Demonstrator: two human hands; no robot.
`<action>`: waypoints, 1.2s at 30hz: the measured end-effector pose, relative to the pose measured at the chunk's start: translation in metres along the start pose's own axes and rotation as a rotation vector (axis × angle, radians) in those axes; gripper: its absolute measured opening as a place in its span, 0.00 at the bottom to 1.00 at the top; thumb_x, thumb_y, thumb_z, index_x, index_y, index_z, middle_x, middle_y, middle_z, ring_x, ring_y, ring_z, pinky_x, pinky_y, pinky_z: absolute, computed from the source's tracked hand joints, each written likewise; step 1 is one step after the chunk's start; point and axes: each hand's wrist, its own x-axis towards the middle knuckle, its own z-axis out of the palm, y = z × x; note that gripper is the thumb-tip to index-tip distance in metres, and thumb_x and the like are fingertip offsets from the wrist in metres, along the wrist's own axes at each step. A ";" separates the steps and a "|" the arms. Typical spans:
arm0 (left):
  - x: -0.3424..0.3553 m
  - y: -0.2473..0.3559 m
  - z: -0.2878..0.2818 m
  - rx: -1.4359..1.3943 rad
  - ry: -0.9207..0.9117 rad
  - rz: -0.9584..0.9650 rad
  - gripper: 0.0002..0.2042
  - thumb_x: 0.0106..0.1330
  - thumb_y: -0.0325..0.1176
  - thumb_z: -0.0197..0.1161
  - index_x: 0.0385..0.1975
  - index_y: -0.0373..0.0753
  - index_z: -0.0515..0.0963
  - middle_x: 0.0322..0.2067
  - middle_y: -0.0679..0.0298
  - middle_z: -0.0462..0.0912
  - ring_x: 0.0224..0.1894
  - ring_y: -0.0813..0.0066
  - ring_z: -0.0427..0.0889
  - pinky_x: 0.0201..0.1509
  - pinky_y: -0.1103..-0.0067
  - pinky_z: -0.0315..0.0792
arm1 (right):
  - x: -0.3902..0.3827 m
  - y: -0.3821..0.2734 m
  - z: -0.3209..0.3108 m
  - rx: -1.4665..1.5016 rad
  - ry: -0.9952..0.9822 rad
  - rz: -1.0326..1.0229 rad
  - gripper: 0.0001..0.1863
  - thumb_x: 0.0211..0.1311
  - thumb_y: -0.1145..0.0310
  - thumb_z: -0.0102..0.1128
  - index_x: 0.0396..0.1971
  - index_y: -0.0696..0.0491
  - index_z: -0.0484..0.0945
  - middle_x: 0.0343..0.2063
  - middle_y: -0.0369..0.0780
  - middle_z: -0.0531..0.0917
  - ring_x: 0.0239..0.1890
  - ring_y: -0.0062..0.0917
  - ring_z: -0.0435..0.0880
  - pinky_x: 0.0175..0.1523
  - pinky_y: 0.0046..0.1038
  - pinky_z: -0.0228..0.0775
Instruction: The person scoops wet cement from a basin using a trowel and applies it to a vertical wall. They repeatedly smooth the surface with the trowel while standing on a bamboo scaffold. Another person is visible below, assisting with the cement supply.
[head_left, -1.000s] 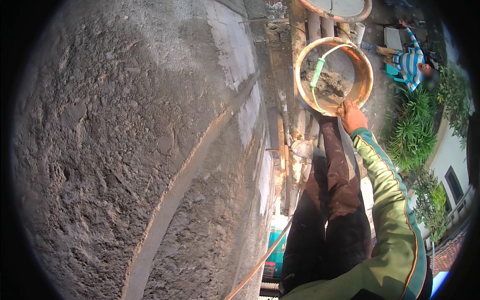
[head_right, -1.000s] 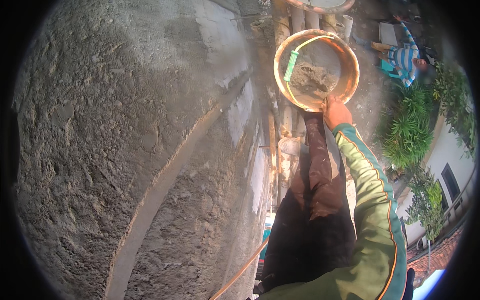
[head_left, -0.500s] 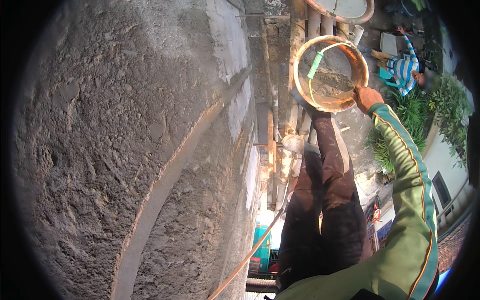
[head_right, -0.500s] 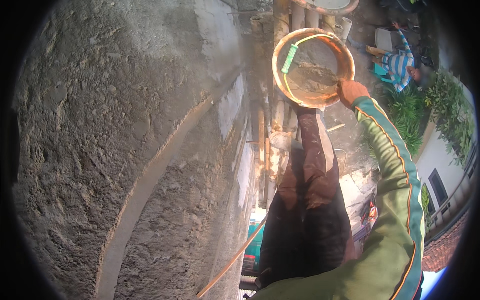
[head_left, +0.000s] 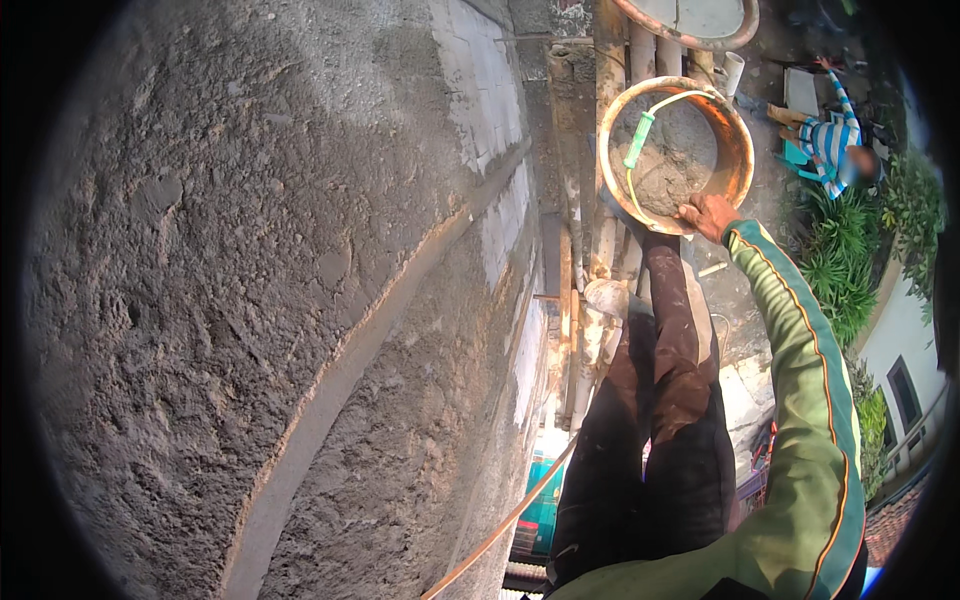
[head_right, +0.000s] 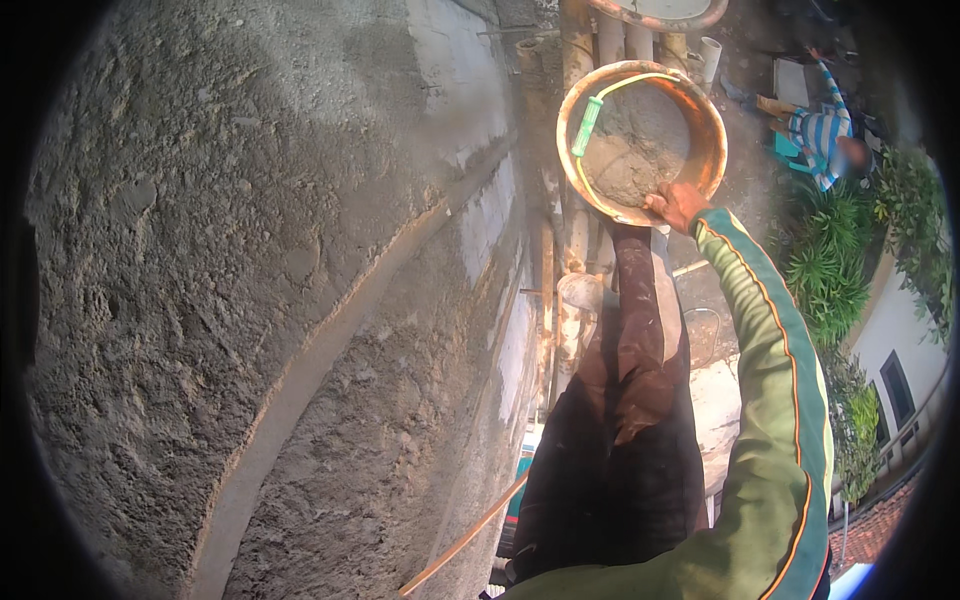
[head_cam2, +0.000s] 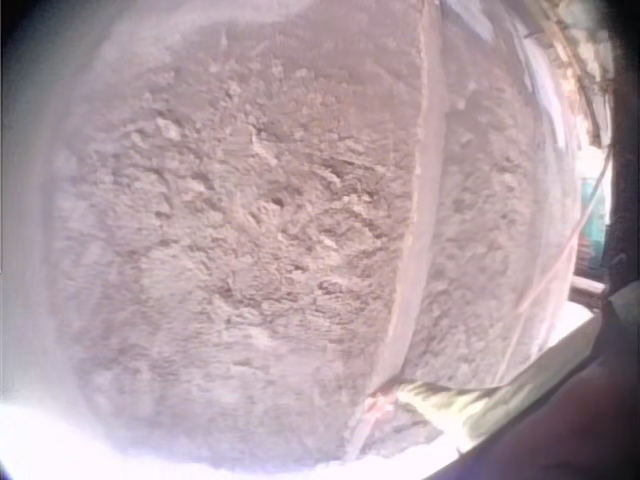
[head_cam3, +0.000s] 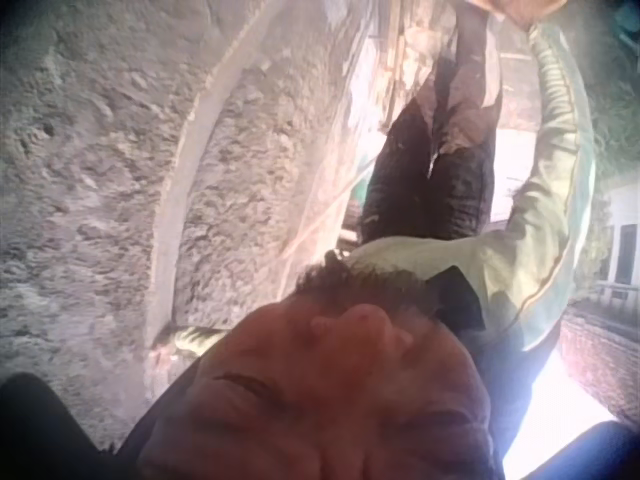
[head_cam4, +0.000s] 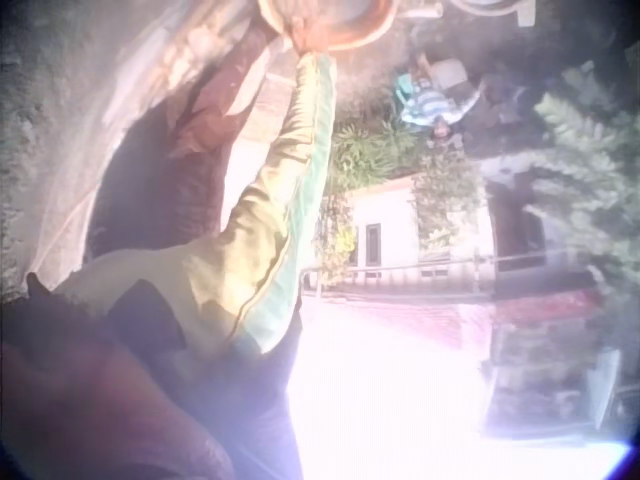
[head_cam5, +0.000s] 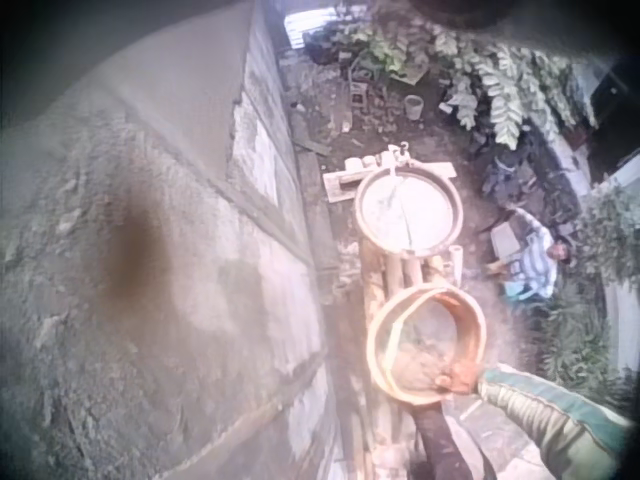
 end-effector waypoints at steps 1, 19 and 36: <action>0.002 -0.003 -0.001 0.006 0.007 -0.001 0.45 0.72 0.60 0.51 0.74 0.28 0.46 0.74 0.35 0.41 0.75 0.32 0.41 0.74 0.45 0.45 | -0.009 0.000 -0.004 0.063 0.003 -0.009 0.21 0.66 0.54 0.59 0.41 0.60 0.81 0.35 0.56 0.84 0.42 0.49 0.84 0.49 0.44 0.72; 0.008 -0.119 -0.032 0.056 0.212 -0.204 0.40 0.72 0.64 0.49 0.73 0.39 0.56 0.74 0.46 0.51 0.74 0.38 0.49 0.74 0.52 0.52 | -0.239 -0.130 -0.051 0.526 0.461 -0.129 0.10 0.51 0.69 0.60 0.33 0.57 0.75 0.22 0.42 0.78 0.19 0.28 0.77 0.26 0.34 0.69; 0.021 -0.099 -0.093 -0.204 0.046 -0.328 0.41 0.68 0.52 0.58 0.74 0.35 0.51 0.75 0.45 0.45 0.76 0.37 0.44 0.75 0.47 0.49 | -0.547 -0.591 -0.307 1.881 0.027 -1.247 0.18 0.70 0.64 0.49 0.56 0.55 0.69 0.32 0.33 0.74 0.26 0.16 0.74 0.22 0.19 0.70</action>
